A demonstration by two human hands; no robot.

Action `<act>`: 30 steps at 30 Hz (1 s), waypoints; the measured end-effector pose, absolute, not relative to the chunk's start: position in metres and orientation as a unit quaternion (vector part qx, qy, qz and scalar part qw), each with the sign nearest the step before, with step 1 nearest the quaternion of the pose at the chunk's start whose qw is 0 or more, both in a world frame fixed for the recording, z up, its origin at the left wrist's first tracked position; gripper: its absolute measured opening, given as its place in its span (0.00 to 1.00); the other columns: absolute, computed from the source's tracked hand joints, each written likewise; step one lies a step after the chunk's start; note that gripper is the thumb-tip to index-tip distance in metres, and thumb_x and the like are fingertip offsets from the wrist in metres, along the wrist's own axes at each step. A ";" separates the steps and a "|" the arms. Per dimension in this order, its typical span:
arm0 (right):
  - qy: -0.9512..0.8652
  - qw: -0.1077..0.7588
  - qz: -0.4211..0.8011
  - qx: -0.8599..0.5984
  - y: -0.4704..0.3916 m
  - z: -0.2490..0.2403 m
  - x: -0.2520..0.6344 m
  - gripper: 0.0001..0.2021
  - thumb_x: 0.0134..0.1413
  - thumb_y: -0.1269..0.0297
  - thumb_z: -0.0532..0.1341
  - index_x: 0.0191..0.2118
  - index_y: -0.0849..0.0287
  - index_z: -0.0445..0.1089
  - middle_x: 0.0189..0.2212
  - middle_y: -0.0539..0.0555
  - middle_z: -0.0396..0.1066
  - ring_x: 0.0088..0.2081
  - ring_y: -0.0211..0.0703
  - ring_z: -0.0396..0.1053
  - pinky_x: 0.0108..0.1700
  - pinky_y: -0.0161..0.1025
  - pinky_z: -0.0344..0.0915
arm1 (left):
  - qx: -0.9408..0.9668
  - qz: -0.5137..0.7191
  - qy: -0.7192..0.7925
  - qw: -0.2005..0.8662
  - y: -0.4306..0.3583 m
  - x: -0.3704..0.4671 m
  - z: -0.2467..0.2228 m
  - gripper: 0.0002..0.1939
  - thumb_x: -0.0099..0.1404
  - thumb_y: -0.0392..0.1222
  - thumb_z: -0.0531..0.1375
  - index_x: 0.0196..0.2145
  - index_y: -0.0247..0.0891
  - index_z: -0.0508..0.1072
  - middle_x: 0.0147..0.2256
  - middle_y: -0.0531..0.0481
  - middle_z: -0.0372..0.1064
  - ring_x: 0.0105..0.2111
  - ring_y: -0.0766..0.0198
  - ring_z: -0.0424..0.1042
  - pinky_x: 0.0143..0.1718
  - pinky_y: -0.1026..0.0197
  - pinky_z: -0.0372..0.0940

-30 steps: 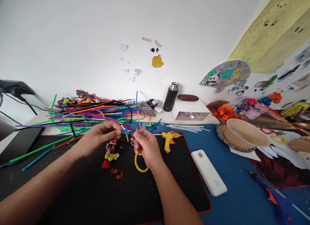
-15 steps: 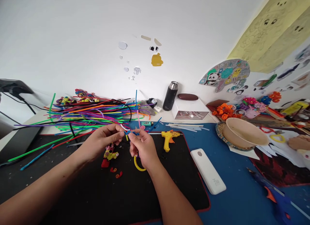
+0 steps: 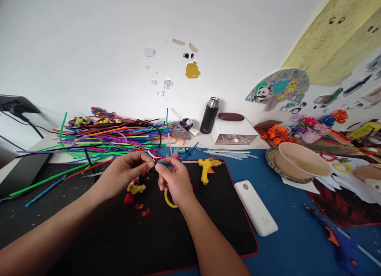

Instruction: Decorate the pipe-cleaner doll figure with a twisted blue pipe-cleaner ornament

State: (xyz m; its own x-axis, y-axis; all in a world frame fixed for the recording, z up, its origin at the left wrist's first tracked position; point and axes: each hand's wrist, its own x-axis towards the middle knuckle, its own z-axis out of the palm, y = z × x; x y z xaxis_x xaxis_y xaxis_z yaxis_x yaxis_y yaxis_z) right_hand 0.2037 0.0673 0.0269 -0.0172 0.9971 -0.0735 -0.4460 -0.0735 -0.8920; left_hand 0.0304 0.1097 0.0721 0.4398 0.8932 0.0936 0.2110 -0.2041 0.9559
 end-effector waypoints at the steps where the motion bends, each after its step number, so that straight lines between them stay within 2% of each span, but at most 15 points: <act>1: -0.350 0.584 0.620 -0.390 0.067 0.027 0.204 0.17 0.52 0.53 0.73 0.38 0.57 0.70 0.14 0.40 0.64 0.12 0.32 0.59 0.16 0.29 0.48 | 0.698 0.351 0.397 0.482 0.110 0.030 0.071 0.21 0.64 0.62 0.67 0.34 0.39 0.78 0.31 0.50 0.76 0.30 0.61 0.73 0.34 0.60 0.69; 5: -0.342 0.590 0.619 -0.389 0.067 0.027 0.205 0.16 0.53 0.53 0.73 0.37 0.57 0.69 0.14 0.40 0.63 0.13 0.33 0.59 0.16 0.30 0.49 | 0.726 0.361 0.408 0.420 0.110 0.028 0.068 0.16 0.67 0.56 0.66 0.39 0.40 0.79 0.36 0.48 0.80 0.36 0.57 0.78 0.40 0.58 0.71; 11: -0.343 0.588 0.623 -0.385 0.068 0.025 0.204 0.16 0.53 0.53 0.72 0.37 0.56 0.69 0.13 0.39 0.62 0.12 0.33 0.58 0.16 0.31 0.49 | 0.802 0.377 0.379 0.265 0.105 0.028 0.064 0.08 0.70 0.47 0.65 0.42 0.41 0.78 0.34 0.52 0.78 0.32 0.62 0.76 0.35 0.62 0.69; 15: -0.345 0.587 0.622 -0.387 0.067 0.027 0.203 0.16 0.52 0.53 0.72 0.37 0.56 0.68 0.12 0.39 0.61 0.12 0.33 0.57 0.16 0.31 0.49 | 0.838 0.385 0.341 0.183 0.105 0.028 0.062 0.04 0.72 0.41 0.63 0.41 0.40 0.77 0.35 0.51 0.79 0.32 0.64 0.76 0.35 0.63 0.69; 21: -0.345 0.584 0.621 -0.394 0.067 0.030 0.202 0.15 0.53 0.53 0.71 0.36 0.57 0.69 0.12 0.38 0.59 0.12 0.33 0.57 0.16 0.31 0.50 | 0.872 0.376 0.306 0.067 0.106 0.028 0.058 0.05 0.75 0.40 0.60 0.41 0.40 0.76 0.34 0.49 0.80 0.33 0.61 0.77 0.37 0.60 0.69; 30: -0.340 0.583 0.623 -0.394 0.066 0.027 0.202 0.15 0.53 0.53 0.72 0.36 0.57 0.69 0.12 0.38 0.59 0.12 0.32 0.56 0.16 0.31 0.49 | 0.888 0.365 0.280 0.004 0.105 0.029 0.063 0.05 0.76 0.37 0.59 0.40 0.40 0.75 0.32 0.50 0.78 0.31 0.60 0.76 0.36 0.59 0.66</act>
